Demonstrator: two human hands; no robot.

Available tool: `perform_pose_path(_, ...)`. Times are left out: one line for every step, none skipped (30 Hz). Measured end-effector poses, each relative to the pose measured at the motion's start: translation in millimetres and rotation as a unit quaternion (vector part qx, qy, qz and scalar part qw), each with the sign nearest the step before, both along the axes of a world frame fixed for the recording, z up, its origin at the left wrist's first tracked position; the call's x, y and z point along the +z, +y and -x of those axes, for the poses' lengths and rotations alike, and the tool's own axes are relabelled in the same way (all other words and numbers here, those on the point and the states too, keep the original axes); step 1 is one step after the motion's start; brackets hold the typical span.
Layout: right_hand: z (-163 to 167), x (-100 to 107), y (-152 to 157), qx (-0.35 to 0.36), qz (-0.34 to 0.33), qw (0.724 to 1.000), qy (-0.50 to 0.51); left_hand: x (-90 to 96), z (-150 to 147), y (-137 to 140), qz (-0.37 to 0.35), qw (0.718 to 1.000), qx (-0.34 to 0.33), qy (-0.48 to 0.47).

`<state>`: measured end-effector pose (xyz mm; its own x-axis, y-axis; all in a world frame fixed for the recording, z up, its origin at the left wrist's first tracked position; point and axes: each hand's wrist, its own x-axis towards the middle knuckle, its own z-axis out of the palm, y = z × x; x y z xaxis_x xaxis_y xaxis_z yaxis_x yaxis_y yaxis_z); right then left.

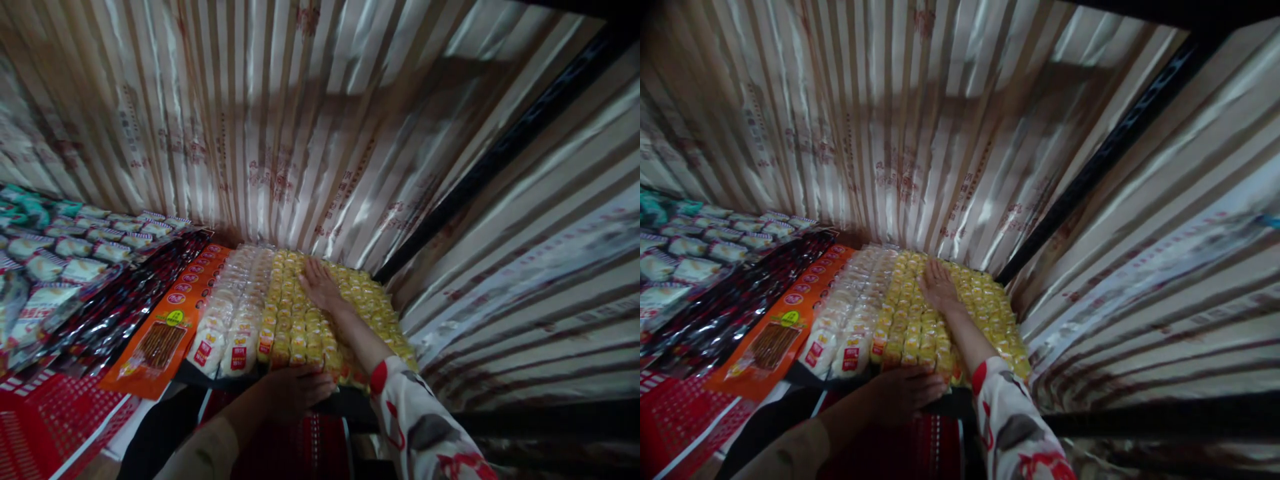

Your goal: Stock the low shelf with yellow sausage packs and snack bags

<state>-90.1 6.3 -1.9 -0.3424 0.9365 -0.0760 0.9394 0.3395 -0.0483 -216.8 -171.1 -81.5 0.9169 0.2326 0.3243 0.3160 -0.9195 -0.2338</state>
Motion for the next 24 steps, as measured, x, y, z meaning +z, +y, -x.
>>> perform_pose_path(15, 2, 2, 0.024, 0.009, 1.0, 0.006, -0.8, 0, 0, -0.007, 1.0, 0.0, -0.004)
perform_pose_path(30, 3, 3, 0.05, 0.013, 0.999, 0.01, -1.3, 0, 0, -0.014, 1.0, 0.003, -0.008)
perform_pose_path(44, 3, 4, 0.071, 0.014, 0.997, 0.013, -1.6, 1, 1, -0.019, 1.0, 0.005, -0.011)
perform_pose_path(56, 1, 5, 0.081, 0.017, 0.996, 0.013, -1.6, 1, 1, -0.024, 1.0, 0.007, -0.01)
perform_pose_path(66, -1, 6, 0.085, 0.024, 0.996, 0.011, -1.5, 0, 1, -0.027, 1.0, 0.009, -0.005)
perform_pose_path(73, -3, 6, 0.084, 0.034, 0.996, 0.007, -1.4, 0, 1, -0.028, 1.0, 0.011, 0.001)
perform_pose_path(77, -6, 7, 0.078, 0.045, 0.996, 0.003, -1.4, 0, 2, -0.028, 1.0, 0.011, 0.006)
perform_pose_path(79, -9, 7, 0.071, 0.055, 0.996, 0.001, -1.5, 0, 2, -0.028, 1.0, 0.01, 0.007)
perform_pose_path(78, -11, 8, 0.067, 0.062, 0.996, 0.0, -1.8, 0, 3, -0.026, 1.0, 0.01, 0.006)
perform_pose_path(77, -12, 8, 0.064, 0.066, 0.996, 0.002, -2.1, 0, 3, -0.025, 1.0, 0.009, 0.0)
perform_pose_path(76, -12, 8, 0.062, 0.069, 0.996, 0.004, -2.3, 1, 3, -0.024, 1.0, 0.007, -0.007)
perform_pose_path(74, -13, 8, 0.062, 0.068, 0.996, 0.007, -2.5, 1, 3, -0.023, 1.0, 0.006, -0.012)
perform_pose_path(73, -12, 8, 0.062, 0.065, 0.996, 0.01, -2.5, 1, 3, -0.019, 1.0, 0.006, -0.016)
perform_pose_path(73, -12, 7, 0.064, 0.058, 0.996, 0.013, -2.5, 2, 3, -0.014, 1.0, 0.004, -0.017)
perform_pose_path(73, -12, 6, 0.065, 0.05, 0.996, 0.016, -2.8, 3, 3, -0.008, 1.0, 0.0, -0.018)
perform_pose_path(73, -12, 5, 0.066, 0.044, 0.997, 0.017, -3.4, 3, 3, -0.001, 1.0, -0.005, -0.019)
perform_pose_path(73, -12, 4, 0.067, 0.043, 0.997, 0.017, -4.5, 3, 4, 0.004, 1.0, -0.01, -0.021)
perform_pose_path(74, -13, 3, 0.067, 0.046, 0.997, 0.016, -6.1, 3, 4, 0.008, 1.0, -0.015, -0.025)
perform_pose_path(75, -13, 2, 0.066, 0.055, 0.996, 0.015, -8.2, 3, 5, 0.011, 0.999, -0.019, -0.029)
perform_pose_path(75, -12, 1, 0.064, 0.064, 0.996, 0.018, -10.6, 2, 6, 0.014, 0.999, -0.022, -0.03)
perform_pose_path(76, -12, 1, 0.061, 0.069, 0.995, 0.026, -12.9, 2, 6, 0.018, 0.999, -0.022, -0.03)
perform_pose_path(76, -10, -1, 0.061, 0.066, 0.995, 0.039, -15.2, 1, 7, 0.022, 0.999, -0.022, -0.028)
perform_pose_path(76, -9, -3, 0.063, 0.056, 0.995, 0.057, -17.1, 0, 8, 0.024, 0.999, -0.023, -0.026)
perform_pose_path(75, -7, -6, 0.067, 0.039, 0.994, 0.08, -18.7, 0, 8, 0.027, 0.999, -0.024, -0.027)
